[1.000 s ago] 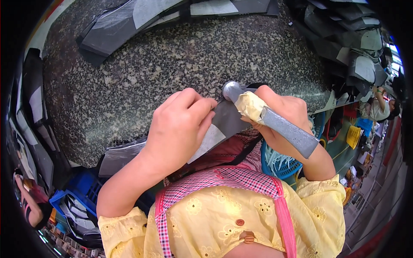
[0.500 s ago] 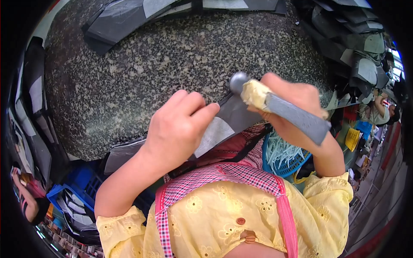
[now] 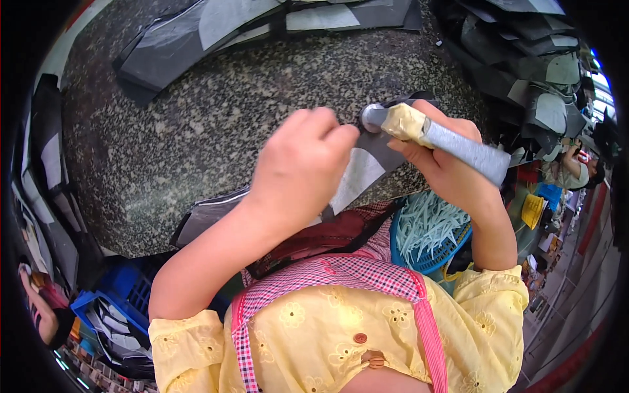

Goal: The person is hammering and assembling various shoe components on a workbench in a factory.

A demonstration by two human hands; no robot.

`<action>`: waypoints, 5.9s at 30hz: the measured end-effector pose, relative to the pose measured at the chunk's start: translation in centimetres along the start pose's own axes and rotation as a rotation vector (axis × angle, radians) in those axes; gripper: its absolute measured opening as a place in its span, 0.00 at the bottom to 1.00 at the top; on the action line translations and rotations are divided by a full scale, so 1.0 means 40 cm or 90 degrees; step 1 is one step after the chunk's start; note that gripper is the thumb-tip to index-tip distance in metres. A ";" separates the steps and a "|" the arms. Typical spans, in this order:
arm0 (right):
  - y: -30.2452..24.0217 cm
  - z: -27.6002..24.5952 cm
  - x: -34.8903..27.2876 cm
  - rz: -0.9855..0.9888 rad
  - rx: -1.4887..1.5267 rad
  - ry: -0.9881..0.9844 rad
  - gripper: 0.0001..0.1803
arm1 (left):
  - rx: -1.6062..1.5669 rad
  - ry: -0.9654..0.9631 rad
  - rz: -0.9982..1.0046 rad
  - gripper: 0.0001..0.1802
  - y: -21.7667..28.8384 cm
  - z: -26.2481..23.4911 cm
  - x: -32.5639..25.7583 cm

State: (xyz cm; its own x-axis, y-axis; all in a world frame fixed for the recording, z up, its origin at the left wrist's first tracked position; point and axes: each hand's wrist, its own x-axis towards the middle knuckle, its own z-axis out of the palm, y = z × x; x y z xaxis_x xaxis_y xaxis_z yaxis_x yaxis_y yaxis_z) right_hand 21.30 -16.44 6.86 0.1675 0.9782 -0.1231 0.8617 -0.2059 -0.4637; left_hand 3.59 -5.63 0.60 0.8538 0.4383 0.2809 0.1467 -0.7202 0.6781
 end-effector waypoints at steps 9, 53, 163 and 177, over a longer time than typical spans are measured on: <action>0.000 -0.026 0.028 -0.109 -0.118 0.183 0.15 | 0.085 -0.073 0.090 0.14 0.010 -0.033 -0.010; -0.115 0.049 0.001 -0.114 -0.086 -0.090 0.13 | 0.064 0.033 0.096 0.12 -0.038 -0.061 -0.126; -0.182 -0.072 -0.005 0.006 0.080 0.133 0.13 | 0.015 0.018 0.147 0.11 -0.057 -0.061 -0.133; -0.177 -0.041 0.019 -0.029 -0.040 -0.006 0.15 | 0.084 -0.039 0.170 0.13 -0.073 -0.112 -0.135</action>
State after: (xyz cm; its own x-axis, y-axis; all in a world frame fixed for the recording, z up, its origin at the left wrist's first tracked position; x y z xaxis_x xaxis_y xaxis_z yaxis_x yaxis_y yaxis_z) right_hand 16.10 -14.20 11.51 0.1238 0.9860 -0.1115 0.8967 -0.1593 -0.4130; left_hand -3.67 -3.48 0.12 0.8991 0.1939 0.3925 -0.0268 -0.8705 0.4913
